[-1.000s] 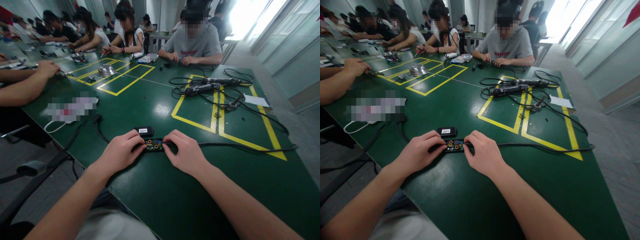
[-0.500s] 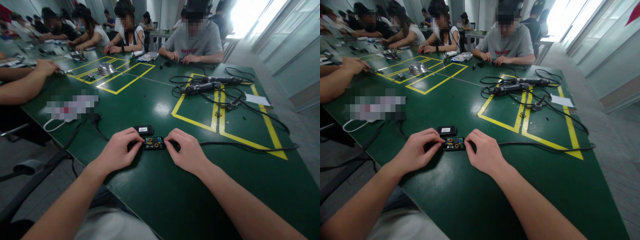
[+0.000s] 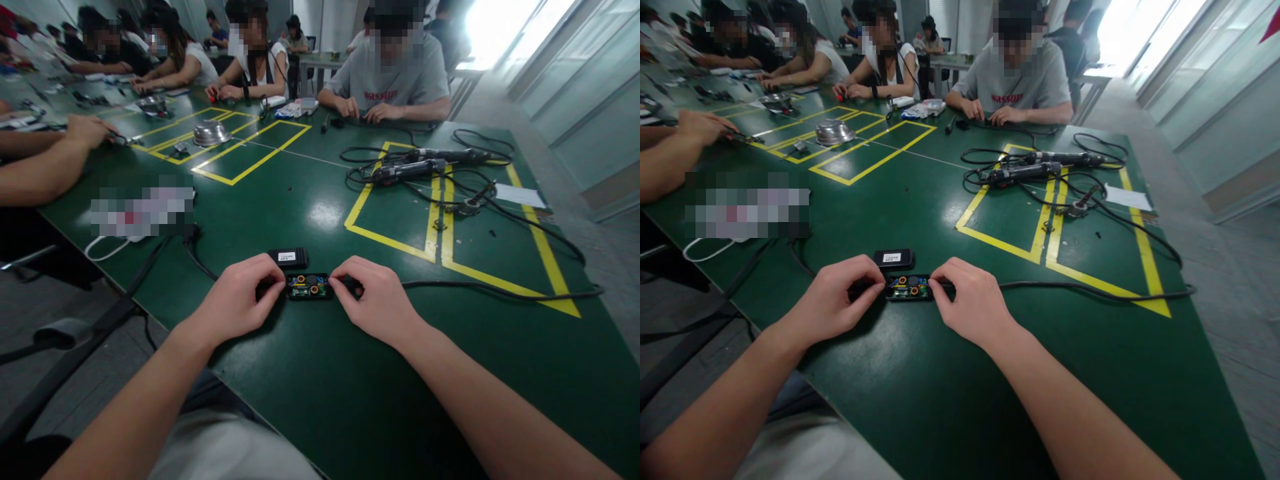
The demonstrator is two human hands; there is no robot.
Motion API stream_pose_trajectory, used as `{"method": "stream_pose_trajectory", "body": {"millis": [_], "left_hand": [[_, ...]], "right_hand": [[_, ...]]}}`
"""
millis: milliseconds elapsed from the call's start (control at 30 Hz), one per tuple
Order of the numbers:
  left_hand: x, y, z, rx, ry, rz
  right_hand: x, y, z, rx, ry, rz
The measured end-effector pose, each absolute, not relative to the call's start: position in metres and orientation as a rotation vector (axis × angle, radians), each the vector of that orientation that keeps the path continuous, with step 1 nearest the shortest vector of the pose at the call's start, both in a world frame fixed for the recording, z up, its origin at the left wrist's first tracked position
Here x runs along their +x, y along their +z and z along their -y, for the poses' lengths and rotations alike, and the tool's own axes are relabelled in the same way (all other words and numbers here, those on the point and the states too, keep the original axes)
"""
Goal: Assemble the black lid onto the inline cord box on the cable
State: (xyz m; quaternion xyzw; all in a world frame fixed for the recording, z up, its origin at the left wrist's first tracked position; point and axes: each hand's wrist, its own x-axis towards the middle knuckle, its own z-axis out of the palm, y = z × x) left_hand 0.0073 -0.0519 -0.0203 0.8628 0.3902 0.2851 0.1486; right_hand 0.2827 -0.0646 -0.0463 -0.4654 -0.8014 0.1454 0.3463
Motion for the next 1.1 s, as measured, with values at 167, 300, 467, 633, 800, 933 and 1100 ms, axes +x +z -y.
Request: {"method": "stream_pose_trajectory", "body": {"millis": [167,300,467,633,800,933,1100], "left_hand": [[0.005,-0.021,0.051,2.516,0.754,-1.15],[0.004,-0.021,0.051,2.578,0.756,-1.152],[0.006,-0.025,0.051,2.658,0.838,-1.143],[0.003,-0.032,0.043,2.575,0.936,-1.285],[0.0,-0.035,0.033,2.347,0.776,-1.483],[0.0,-0.033,0.033,2.269,0.803,-1.565],[0.0,-0.033,0.04,2.375,0.936,-1.461]], "right_hand": [[0.283,-0.044,0.064,-1.244,0.362,2.124],[0.281,-0.042,0.065,-1.289,0.258,2.156],[0.279,-0.043,0.066,-1.348,0.199,2.123],[0.278,-0.044,0.066,-1.294,0.187,2.16],[0.279,-0.042,0.066,-1.287,0.275,2.187],[0.28,-0.043,0.067,-1.288,0.344,2.129],[0.281,-0.043,0.068,-1.288,0.386,2.076]]}}
